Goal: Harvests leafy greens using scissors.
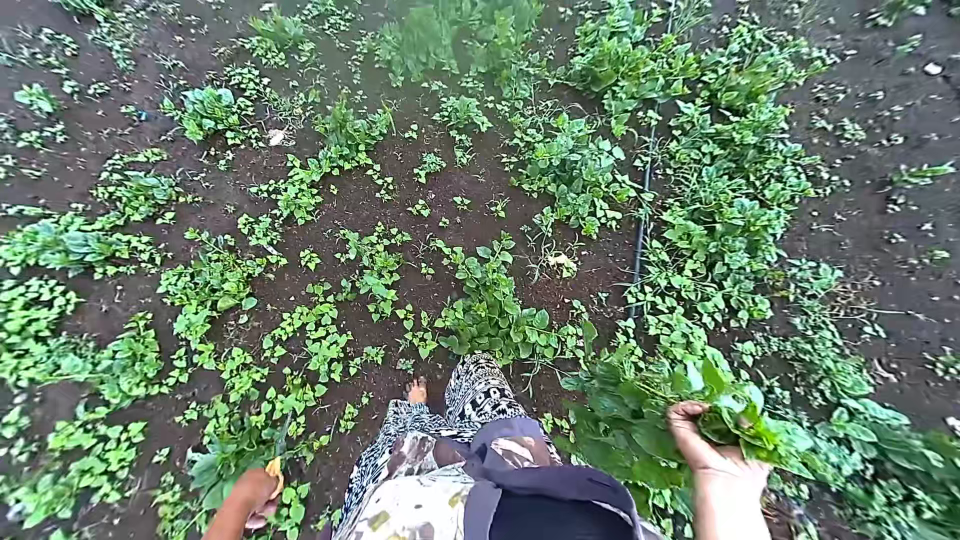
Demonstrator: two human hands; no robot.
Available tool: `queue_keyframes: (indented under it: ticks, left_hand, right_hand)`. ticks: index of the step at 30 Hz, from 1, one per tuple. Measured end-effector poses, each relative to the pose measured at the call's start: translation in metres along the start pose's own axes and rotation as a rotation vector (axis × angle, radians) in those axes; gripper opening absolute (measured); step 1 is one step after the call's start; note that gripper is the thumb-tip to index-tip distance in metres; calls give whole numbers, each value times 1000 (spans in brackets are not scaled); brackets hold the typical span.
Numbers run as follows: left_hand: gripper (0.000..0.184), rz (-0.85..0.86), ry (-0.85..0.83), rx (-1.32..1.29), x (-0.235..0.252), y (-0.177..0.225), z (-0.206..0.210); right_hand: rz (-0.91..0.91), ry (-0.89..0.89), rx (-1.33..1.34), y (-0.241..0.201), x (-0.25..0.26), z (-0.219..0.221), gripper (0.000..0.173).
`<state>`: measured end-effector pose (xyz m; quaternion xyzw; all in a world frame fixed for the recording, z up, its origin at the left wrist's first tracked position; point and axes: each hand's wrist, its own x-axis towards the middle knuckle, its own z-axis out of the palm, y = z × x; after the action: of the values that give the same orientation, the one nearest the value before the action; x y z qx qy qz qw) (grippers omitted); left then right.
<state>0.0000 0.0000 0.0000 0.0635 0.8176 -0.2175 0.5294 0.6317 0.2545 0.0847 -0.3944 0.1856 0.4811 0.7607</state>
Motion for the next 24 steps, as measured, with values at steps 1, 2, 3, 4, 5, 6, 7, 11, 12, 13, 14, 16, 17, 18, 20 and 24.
queue_keyframes:
  ticks: [1, 2, 3, 4, 5, 6, 7, 11, 12, 13, 14, 16, 17, 18, 20, 24]
  left_hand:
    - [35, 34, 26, 4, 2, 22, -19]
    - [36, 69, 50, 11, 2, 46, -39]
    - [36, 109, 69, 16, -3, 75, -58]
    - [37, 153, 83, 19, -8, 105, -76]
    - [37, 195, 96, 26, -14, 137, -91]
    - [38, 235, 107, 49, -20, 171, -104]
    - [38, 276, 110, 80, -27, 204, -117]
    - [37, 431, 84, 103, -44, 322, -158]
    - [37, 437, 66, 87, -47, 343, -166]
    - [38, 424, 57, 87, -49, 359, -172]
    - [38, 402, 56, 123, -49, 370, -180]
    - [40, 363, 56, 232, -48, 389, -196]
    - [40, 347, 56, 246, -46, 396, -202]
    - [40, 330, 58, 228, -44, 399, -205]
    - [41, 304, 65, 154, -42, 407, -210]
    - [40, 240, 11, 186, -43, 414, -218]
  right_hand:
    - [15, 6, -10, 13, 2, 6, 42]
    - [28, 10, -23, 25, 5, 12, 41]
    - [43, 13, -31, 38, 9, 20, 41]
    - [57, 18, -24, 49, 14, 28, 41]
    - [68, 21, -19, 60, 19, 36, 41]
    - [73, 29, -22, 70, 24, 45, 41]
    - [72, 42, -20, 80, 30, 53, 42]
    - [81, 62, 62, 115, 63, 83, 44]
    - [80, 56, 89, 121, 73, 91, 45]
    - [79, 48, 121, 128, 81, 97, 45]
    - [85, 36, 160, 134, 87, 100, 44]
    - [97, 28, 188, 144, 102, 117, 46]
    - [100, 45, 176, 147, 109, 130, 46]
    - [104, 59, 144, 148, 116, 140, 46]
    - [128, 46, 100, 151, 133, 156, 46]
    - [118, 10, 93, 172, 139, 188, 49]
